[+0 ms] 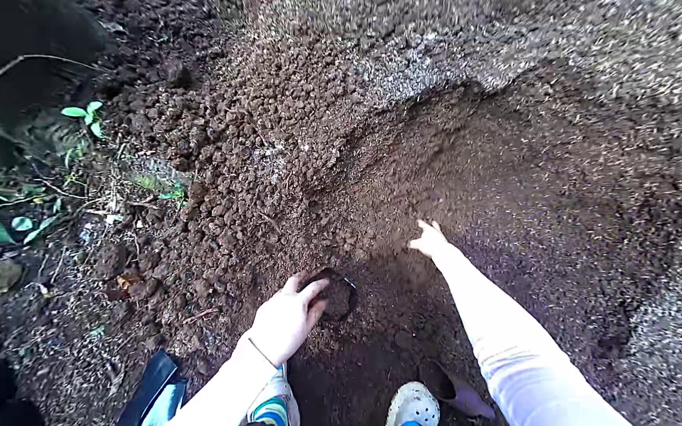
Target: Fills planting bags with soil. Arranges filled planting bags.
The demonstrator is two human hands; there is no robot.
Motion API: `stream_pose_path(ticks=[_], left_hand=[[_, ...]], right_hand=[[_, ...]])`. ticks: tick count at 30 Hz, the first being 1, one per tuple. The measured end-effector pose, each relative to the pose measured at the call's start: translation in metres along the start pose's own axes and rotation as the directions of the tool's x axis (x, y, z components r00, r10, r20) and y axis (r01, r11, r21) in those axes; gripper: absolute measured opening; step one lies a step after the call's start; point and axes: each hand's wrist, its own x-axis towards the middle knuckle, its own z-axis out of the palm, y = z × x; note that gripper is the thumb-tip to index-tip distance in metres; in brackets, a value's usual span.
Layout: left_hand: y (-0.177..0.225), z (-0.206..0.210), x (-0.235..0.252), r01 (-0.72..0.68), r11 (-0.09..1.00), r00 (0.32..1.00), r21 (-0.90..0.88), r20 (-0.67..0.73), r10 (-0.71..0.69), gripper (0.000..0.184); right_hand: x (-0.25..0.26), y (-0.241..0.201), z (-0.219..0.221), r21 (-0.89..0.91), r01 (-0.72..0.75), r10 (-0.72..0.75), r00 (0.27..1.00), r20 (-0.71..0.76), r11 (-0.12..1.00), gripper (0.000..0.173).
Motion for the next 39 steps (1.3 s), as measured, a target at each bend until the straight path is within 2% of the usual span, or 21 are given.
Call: stream_pose_path(ticks=[3, 6, 8, 10, 12, 13, 14, 15, 16, 18, 20, 22, 24, 26, 29, 32, 33, 36, 38, 39], left_hand=[[-0.002, -0.004, 0.01, 0.015, 0.988, 0.996, -0.155, 0.085, -0.002, 0.055], [0.001, -0.003, 0.014, -0.027, 0.968, 0.996, -0.25, 0.078, 0.048, 0.066], [0.004, -0.002, 0.016, -0.047, 0.963, 0.995, -0.265, 0.072, 0.069, 0.069], [0.006, -0.002, 0.018, -0.06, 0.958, 0.994, -0.28, 0.071, 0.083, 0.071], [0.009, -0.003, 0.017, -0.069, 0.951, 0.993, -0.301, 0.072, 0.095, 0.074], [0.01, -0.004, 0.016, -0.073, 0.946, 0.993, -0.316, 0.067, 0.1, 0.074], [0.01, -0.005, 0.014, -0.079, 0.94, 0.993, -0.331, 0.056, 0.103, 0.072], [0.011, -0.006, 0.012, -0.081, 0.936, 0.994, -0.342, 0.045, 0.102, 0.069], [0.01, -0.007, 0.01, -0.073, 0.932, 0.995, -0.355, 0.039, 0.093, 0.067], [0.006, -0.007, 0.008, -0.053, 0.927, 0.996, -0.37, 0.042, 0.074, 0.068], [0.002, -0.006, 0.007, -0.064, 0.924, 0.996, -0.377, 0.036, 0.084, 0.074], [-0.001, -0.004, 0.008, -0.076, 0.921, 0.994, -0.381, 0.038, 0.098, 0.078], [-0.001, -0.003, 0.009, -0.089, 0.924, 0.993, -0.371, 0.037, 0.111, 0.079], [-0.002, -0.004, 0.009, -0.095, 0.925, 0.992, -0.369, 0.04, 0.118, 0.081], [-0.006, -0.006, 0.005, -0.084, 0.933, 0.992, -0.351, 0.056, 0.11, 0.086], [-0.003, -0.006, 0.0, -0.102, 0.951, 0.99, -0.292, 0.06, 0.125, 0.086], [-0.001, -0.005, -0.001, -0.11, 0.957, 0.99, -0.268, 0.052, 0.129, 0.084], [0.004, -0.004, -0.003, -0.119, 0.98, 0.991, -0.162, 0.045, 0.128, 0.074], [0.009, -0.007, -0.006, -0.147, 0.983, 0.987, -0.109, 0.056, 0.153, 0.07], [0.008, -0.012, -0.008, -0.167, 0.976, 0.982, -0.141, 0.068, 0.178, 0.068]], right_hand=[[-0.034, -0.009, -0.005, 0.315, -0.015, -0.012, 0.996, 0.086, 0.949, 0.092], [-0.097, -0.032, -0.003, 0.568, 0.055, -0.161, 0.977, 0.137, 0.821, 0.079], [-0.149, -0.052, 0.002, 0.71, 0.101, -0.277, 0.951, 0.136, 0.697, 0.072], [-0.194, -0.072, 0.014, 0.846, 0.09, -0.352, 0.928, 0.12, 0.526, 0.073], [-0.224, -0.094, 0.034, 0.942, 0.055, -0.373, 0.925, 0.077, 0.33, 0.068], [-0.232, -0.104, 0.045, 0.962, 0.049, -0.365, 0.93, 0.054, 0.267, 0.068], [-0.236, -0.111, 0.055, 0.963, 0.075, -0.355, 0.935, 0.023, 0.26, 0.068], [-0.235, -0.114, 0.064, 0.938, 0.141, -0.36, 0.933, -0.019, 0.318, 0.07], [-0.231, -0.114, 0.072, 0.867, 0.242, -0.39, 0.919, -0.06, 0.435, 0.072], [-0.227, -0.11, 0.076, 0.605, 0.435, -0.488, 0.869, -0.087, 0.667, 0.07], [-0.236, -0.112, 0.075, 0.345, 0.534, -0.542, 0.836, -0.082, 0.772, 0.059], [-0.242, -0.114, 0.086, 0.124, 0.581, -0.567, 0.813, -0.131, 0.804, 0.041], [-0.242, -0.116, 0.093, 0.009, 0.554, -0.55, 0.83, -0.094, 0.833, 0.04], [-0.242, -0.112, 0.086, 0.038, 0.556, -0.552, 0.83, -0.083, 0.83, 0.043], [-0.249, -0.098, 0.082, 0.052, 0.577, -0.564, 0.811, -0.155, 0.815, 0.042], [-0.25, -0.102, 0.102, -0.069, 0.605, -0.602, 0.762, -0.239, 0.793, 0.03], [-0.249, -0.108, 0.107, -0.124, 0.594, -0.605, 0.764, -0.223, 0.795, 0.029], [-0.253, -0.128, 0.104, -0.265, 0.519, -0.529, 0.848, 0.037, 0.813, 0.038], [-0.256, -0.135, 0.089, -0.314, 0.523, -0.493, 0.852, 0.177, 0.792, 0.041], [-0.254, -0.134, 0.079, -0.285, 0.552, -0.502, 0.833, 0.232, 0.784, 0.04]])
